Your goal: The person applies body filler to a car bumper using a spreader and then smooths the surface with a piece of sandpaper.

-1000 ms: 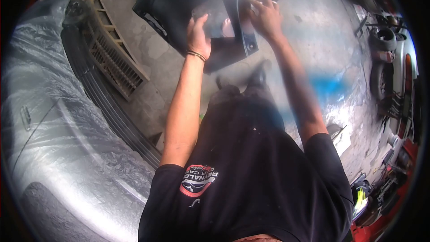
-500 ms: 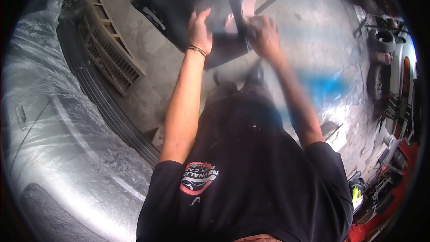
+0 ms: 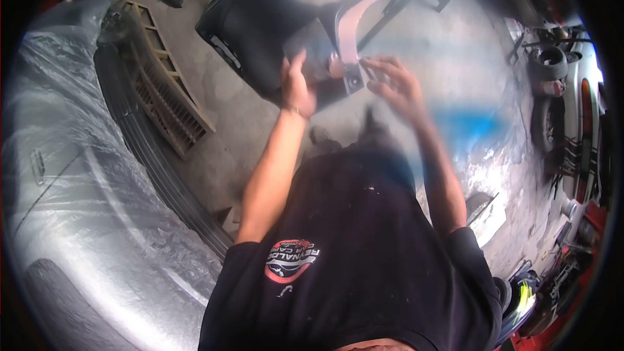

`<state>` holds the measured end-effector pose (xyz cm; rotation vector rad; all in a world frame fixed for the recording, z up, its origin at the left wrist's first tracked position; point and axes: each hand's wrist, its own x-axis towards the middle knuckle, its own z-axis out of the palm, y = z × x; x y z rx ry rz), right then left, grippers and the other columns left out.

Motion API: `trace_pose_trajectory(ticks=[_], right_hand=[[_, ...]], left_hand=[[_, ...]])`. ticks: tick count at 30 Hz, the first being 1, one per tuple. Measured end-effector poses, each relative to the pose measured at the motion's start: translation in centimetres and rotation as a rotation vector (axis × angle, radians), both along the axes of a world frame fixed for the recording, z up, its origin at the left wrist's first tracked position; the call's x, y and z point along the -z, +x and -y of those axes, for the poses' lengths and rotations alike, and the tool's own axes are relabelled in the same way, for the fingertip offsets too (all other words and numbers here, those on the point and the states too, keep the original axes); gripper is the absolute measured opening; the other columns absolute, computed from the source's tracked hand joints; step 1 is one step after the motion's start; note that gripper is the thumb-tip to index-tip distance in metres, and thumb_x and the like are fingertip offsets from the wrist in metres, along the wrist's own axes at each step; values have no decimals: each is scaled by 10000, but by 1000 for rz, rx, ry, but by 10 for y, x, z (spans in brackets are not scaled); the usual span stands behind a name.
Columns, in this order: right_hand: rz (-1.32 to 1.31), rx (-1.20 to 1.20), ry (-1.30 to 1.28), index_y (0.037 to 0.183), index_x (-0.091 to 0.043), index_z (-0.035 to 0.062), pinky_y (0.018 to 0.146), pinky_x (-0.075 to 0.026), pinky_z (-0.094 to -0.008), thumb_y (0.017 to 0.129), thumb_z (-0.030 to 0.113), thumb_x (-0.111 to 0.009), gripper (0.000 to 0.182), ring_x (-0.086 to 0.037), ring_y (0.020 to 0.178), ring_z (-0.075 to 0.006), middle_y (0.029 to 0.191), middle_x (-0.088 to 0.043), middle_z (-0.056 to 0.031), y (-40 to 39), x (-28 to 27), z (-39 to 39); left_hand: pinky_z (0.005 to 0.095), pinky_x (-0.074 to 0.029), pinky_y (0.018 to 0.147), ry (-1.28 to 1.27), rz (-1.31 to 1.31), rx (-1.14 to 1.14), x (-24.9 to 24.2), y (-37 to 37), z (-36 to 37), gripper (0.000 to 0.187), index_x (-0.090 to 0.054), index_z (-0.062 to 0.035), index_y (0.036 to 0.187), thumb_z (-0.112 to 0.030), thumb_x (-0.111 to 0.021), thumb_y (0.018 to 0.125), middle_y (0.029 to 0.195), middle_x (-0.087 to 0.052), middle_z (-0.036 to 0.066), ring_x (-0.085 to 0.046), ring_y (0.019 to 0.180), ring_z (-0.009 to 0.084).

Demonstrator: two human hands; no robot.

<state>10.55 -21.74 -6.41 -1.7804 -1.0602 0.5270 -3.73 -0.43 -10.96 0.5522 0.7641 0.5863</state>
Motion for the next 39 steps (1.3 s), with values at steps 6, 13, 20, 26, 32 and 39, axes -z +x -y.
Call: trace_pose_trajectory(ticks=[6,13,20,26,32,39], right_hand=[[-283,-276,81,1497,-669,49,1065,-528,-372,972,138,-775,543,-579,1359,-213,1509,-618,-105,10,-22,15],[-651,-177,259,1479,-647,0,1104,-539,-362,1004,112,-721,493,-638,1308,-226,1488,-644,-121,105,124,10],[-382,87,375,1417,-726,50,1084,-513,-354,1048,85,-698,372,-610,1344,-183,1403,-680,-66,152,133,-69],[-481,46,465,1418,-723,5,1109,-498,-349,1025,55,-697,398,-621,1328,-205,1387,-678,-98,143,114,-75],[-489,17,405,1409,-726,-18,1001,-557,-325,967,26,-744,444,-653,1249,-193,1388,-651,-110,133,144,-78],[-315,-198,161,1377,-690,20,1030,-574,-417,938,183,-836,491,-724,1179,-249,1271,-766,-139,151,210,-44]], left_hand=[[502,-592,1004,-33,19,16,-27,6,63,405,-621,-158,1452,-267,-675,1066,1372,-687,67,-681,1254,256],[392,-668,909,-245,322,-230,-63,-26,64,234,-690,-23,1264,-193,-620,1120,1132,-773,136,-769,1039,255],[314,-566,687,-260,126,-450,-58,-74,105,221,-743,-90,1100,-257,-603,1132,967,-759,39,-683,816,166],[362,-568,681,-202,282,-390,-49,-102,140,295,-720,-53,1130,-315,-585,1142,1006,-725,86,-657,829,224],[345,-536,672,-305,318,-409,-51,-86,152,290,-715,-53,1108,-314,-592,1136,1005,-724,79,-639,824,213],[357,-571,771,-266,264,-310,-38,-68,128,252,-728,-60,1152,-280,-609,1126,1104,-761,67,-692,947,215]])
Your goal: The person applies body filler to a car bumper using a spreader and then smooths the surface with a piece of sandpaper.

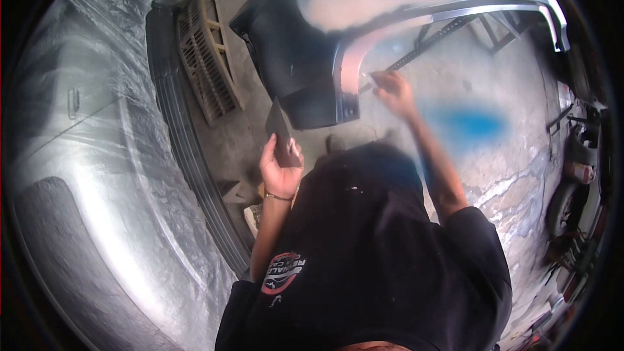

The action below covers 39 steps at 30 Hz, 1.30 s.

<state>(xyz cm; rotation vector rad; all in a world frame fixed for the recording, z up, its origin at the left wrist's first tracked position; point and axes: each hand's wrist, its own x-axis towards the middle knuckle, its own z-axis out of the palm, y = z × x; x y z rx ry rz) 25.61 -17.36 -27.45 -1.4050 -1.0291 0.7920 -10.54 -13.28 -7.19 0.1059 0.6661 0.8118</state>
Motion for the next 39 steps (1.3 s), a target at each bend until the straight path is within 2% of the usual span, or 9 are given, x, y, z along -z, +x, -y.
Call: trace_pose_trajectory(ticks=[2,5,10,14,19,23,28,31,39], right_hand=[[-187,-31,-1,1375,-691,18,1059,-560,-420,947,175,-824,475,-713,1211,-256,1304,-755,-133,3,-26,11],[-716,-216,144,1396,-685,25,1143,-508,-422,957,135,-795,465,-654,1340,-268,1418,-708,-102,-17,-128,33],[-51,-438,32,1397,-723,56,1183,-476,-422,945,154,-759,465,-590,1441,-243,1491,-682,-111,-38,-203,57],[-218,-230,-123,1347,-736,17,895,-585,-402,939,275,-754,484,-692,1081,-239,1275,-681,-98,-32,-132,54],[-241,-87,162,1414,-707,27,948,-556,-370,1021,171,-714,418,-642,1088,-194,1351,-644,-80,-10,-76,3],[-108,-139,33,1380,-736,24,1043,-537,-343,1031,104,-688,362,-660,1239,-183,1326,-659,-49,-21,-78,-9],[-80,-159,7,1359,-758,48,1046,-560,-411,947,352,-809,515,-703,1226,-256,1338,-750,-116,-20,-31,12],[-28,-260,-95,1418,-689,40,1139,-496,-461,949,206,-809,512,-663,1284,-297,1381,-710,-138,-1,4,29],[2,-209,-77,1314,-755,41,998,-580,-431,992,303,-739,416,-716,1167,-251,1290,-752,-125,-6,-21,24]], left_hand=[[368,-602,963,-68,-94,-93,4,21,-14,230,-727,-72,1249,-230,-630,1113,1225,-775,74,-730,1121,226],[386,-643,865,6,-68,-23,-9,71,-32,213,-645,-44,1276,-152,-666,1093,1117,-741,133,-734,1014,258],[412,-657,957,53,-159,-17,-20,117,-41,250,-613,-27,1295,-131,-680,1079,1226,-715,178,-738,1093,259],[393,-663,891,76,-91,-38,-31,102,-50,229,-667,-6,1217,-203,-647,1102,1170,-739,152,-745,1049,260],[375,-609,670,56,67,-63,-34,77,-47,252,-718,-16,1131,-238,-598,1125,1042,-741,118,-714,874,238],[362,-572,644,38,30,-81,-32,63,-37,240,-721,-25,1125,-228,-592,1127,1040,-739,112,-690,834,220],[322,-541,639,35,-28,-113,-38,54,-19,210,-731,-52,1119,-218,-603,1122,998,-736,95,-670,811,195],[309,-533,647,31,-24,-108,-39,50,-13,192,-739,-64,1103,-211,-617,1115,981,-738,91,-661,804,184],[319,-540,668,-1,23,-38,-30,43,-17,168,-738,-66,1110,-190,-626,1109,988,-749,97,-673,826,184]])
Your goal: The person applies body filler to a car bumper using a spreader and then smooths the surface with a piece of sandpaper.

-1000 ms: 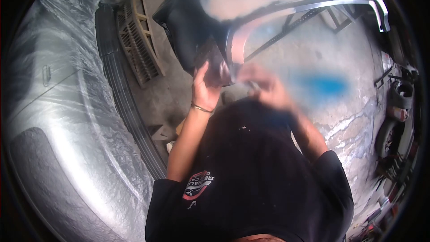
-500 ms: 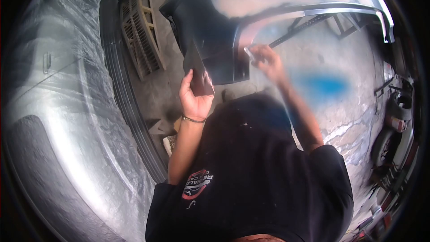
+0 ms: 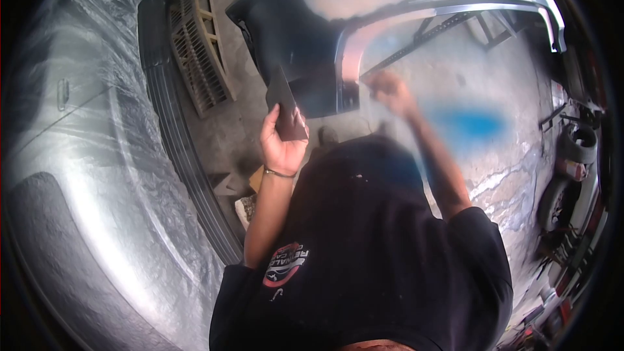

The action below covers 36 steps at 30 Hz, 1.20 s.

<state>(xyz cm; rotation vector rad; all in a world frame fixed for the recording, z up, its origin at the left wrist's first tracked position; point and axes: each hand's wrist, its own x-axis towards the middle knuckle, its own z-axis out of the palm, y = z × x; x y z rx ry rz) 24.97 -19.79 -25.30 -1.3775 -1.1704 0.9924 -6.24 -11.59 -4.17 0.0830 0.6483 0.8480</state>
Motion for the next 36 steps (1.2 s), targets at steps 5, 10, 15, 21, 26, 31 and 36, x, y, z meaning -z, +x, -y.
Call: trace_pose_trajectory(ticks=[5,10,15,21,26,31,36], right_hand=[[-89,18,-174,1338,-733,23,944,-580,-397,1029,401,-738,489,-703,1113,-207,1303,-740,-89,-2,8,32],[-392,22,20,1453,-654,10,975,-554,-361,1019,410,-744,597,-661,1215,-205,1478,-654,-98,-46,-138,51],[-182,-76,-84,1413,-710,21,1102,-528,-421,954,159,-706,480,-657,1323,-256,1504,-658,-139,-91,-226,44],[310,105,-58,1368,-730,64,1068,-549,-436,931,131,-731,442,-678,1278,-257,1389,-707,-134,-67,-117,52],[445,433,29,1378,-697,-1,989,-563,-356,1035,118,-720,364,-711,1107,-228,1258,-741,-151,-29,-81,35],[-199,707,-118,1499,-674,36,1090,-535,-437,1130,227,-553,433,-633,1325,-251,1505,-672,-116,-1,-55,17],[-243,637,-75,1520,-664,45,1100,-532,-423,1133,259,-548,457,-626,1336,-244,1481,-680,-119,5,-33,-29]], left_hand=[[348,-588,714,-7,-40,-3,11,1,-10,189,-726,-46,1160,-200,-629,1107,1021,-765,97,-721,892,227],[378,-606,909,16,-182,59,40,25,-17,296,-673,-24,1271,-262,-637,1098,1115,-760,120,-739,1034,270],[411,-580,992,152,-149,48,26,37,-25,279,-659,-32,1268,-236,-653,1079,1170,-746,144,-731,1092,266],[390,-633,822,66,50,17,0,-11,-47,240,-704,-45,1253,-216,-622,1105,1107,-776,115,-763,992,241],[353,-598,796,-33,47,-4,-2,-31,-41,226,-731,-50,1165,-232,-606,1113,1040,-772,103,-745,934,225],[335,-550,754,-67,42,-11,7,-34,-33,207,-731,-60,1149,-222,-609,1109,1017,-766,88,-710,882,207],[335,-522,727,-25,46,7,20,-30,-31,197,-731,-67,1148,-215,-608,1106,979,-751,80,-668,827,188]])
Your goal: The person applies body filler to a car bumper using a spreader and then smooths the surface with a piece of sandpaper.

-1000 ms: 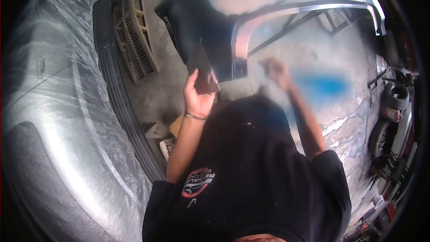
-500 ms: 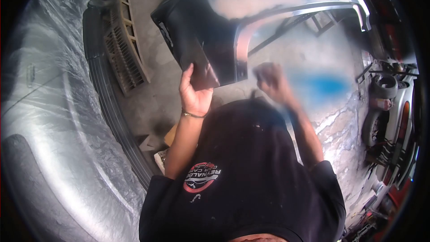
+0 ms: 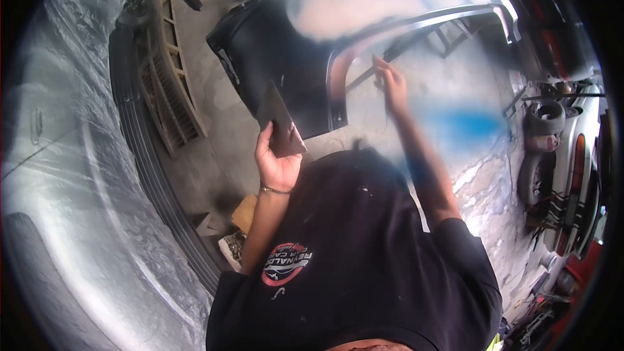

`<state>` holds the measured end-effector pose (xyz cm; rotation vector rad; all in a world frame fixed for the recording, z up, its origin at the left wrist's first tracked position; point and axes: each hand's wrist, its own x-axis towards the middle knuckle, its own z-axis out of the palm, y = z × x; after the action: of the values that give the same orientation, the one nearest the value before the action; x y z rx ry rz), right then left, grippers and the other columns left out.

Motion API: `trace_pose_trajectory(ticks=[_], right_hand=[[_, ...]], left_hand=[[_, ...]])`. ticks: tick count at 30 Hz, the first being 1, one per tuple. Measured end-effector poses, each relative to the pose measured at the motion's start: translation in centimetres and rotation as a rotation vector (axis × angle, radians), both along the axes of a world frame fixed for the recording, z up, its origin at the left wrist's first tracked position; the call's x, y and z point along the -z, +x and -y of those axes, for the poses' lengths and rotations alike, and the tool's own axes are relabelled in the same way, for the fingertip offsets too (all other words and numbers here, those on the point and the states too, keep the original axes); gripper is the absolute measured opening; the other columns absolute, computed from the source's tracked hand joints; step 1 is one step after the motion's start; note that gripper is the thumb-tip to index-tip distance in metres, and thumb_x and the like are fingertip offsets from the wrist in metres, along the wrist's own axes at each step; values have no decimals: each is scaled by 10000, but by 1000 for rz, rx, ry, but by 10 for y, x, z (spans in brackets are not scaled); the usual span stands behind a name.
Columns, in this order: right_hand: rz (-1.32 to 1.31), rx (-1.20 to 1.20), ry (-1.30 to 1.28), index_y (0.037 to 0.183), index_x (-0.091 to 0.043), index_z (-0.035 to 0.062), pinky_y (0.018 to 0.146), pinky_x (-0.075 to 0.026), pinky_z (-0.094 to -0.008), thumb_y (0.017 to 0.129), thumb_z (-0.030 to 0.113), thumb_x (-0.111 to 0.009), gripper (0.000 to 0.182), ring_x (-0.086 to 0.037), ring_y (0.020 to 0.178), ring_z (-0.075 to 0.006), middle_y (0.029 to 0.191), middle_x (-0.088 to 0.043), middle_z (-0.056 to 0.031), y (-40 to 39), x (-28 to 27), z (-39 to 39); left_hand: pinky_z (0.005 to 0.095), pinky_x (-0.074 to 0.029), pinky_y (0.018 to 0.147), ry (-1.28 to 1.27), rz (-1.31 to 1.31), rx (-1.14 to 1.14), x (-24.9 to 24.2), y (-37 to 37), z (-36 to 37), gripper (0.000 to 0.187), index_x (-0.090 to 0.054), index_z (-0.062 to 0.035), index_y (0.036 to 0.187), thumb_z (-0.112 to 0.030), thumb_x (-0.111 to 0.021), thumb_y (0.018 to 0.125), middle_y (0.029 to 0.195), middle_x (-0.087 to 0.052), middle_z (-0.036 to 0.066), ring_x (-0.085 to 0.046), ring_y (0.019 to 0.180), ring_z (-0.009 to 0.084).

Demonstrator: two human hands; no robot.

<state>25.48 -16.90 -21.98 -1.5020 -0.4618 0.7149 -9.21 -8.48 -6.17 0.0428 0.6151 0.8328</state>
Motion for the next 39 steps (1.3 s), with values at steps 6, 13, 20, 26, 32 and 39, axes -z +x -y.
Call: trace_pose_trajectory(ticks=[6,13,20,26,32,39], right_hand=[[175,-278,67,1392,-750,20,1062,-559,-389,1033,124,-648,388,-703,1262,-264,1380,-733,-152,-8,-2,-26],[810,-274,-31,1200,-827,84,990,-564,-424,878,41,-720,342,-727,1130,-336,1233,-757,-151,29,-71,60],[1019,-424,152,1194,-791,121,1054,-509,-506,792,56,-734,412,-674,1187,-363,1212,-741,-122,70,-188,90],[1117,-499,115,1182,-818,203,1028,-519,-468,779,16,-712,457,-684,1174,-304,1166,-740,-32,57,-213,81],[999,-601,14,1251,-787,197,1024,-493,-516,780,82,-704,491,-618,1232,-352,1257,-697,-71,45,-142,67],[1096,-95,-44,1295,-761,219,1080,-460,-543,759,90,-770,551,-603,1299,-341,1316,-701,-38,51,-46,21]], left_hand=[[397,-604,986,33,92,39,-7,19,7,231,-702,-44,1266,-194,-635,1103,1213,-767,88,-739,1102,244],[445,-593,1064,283,-286,184,-3,96,12,395,-561,-82,1488,-146,-637,1105,1326,-723,105,-701,1249,272],[349,-534,1054,780,-631,239,-6,195,14,416,-589,-24,1472,-130,-678,1079,1355,-708,79,-650,1238,172],[349,-518,1060,947,-701,203,-7,225,19,394,-612,19,1435,-162,-671,1089,1322,-725,98,-661,1199,165],[382,-497,1112,898,-831,-44,15,209,-21,476,-571,0,1496,-174,-678,1066,1435,-662,123,-627,1302,215],[486,-559,1125,513,-428,-82,58,155,-126,345,-643,-42,1387,-130,-653,1053,1339,-715,118,-685,1263,294]])
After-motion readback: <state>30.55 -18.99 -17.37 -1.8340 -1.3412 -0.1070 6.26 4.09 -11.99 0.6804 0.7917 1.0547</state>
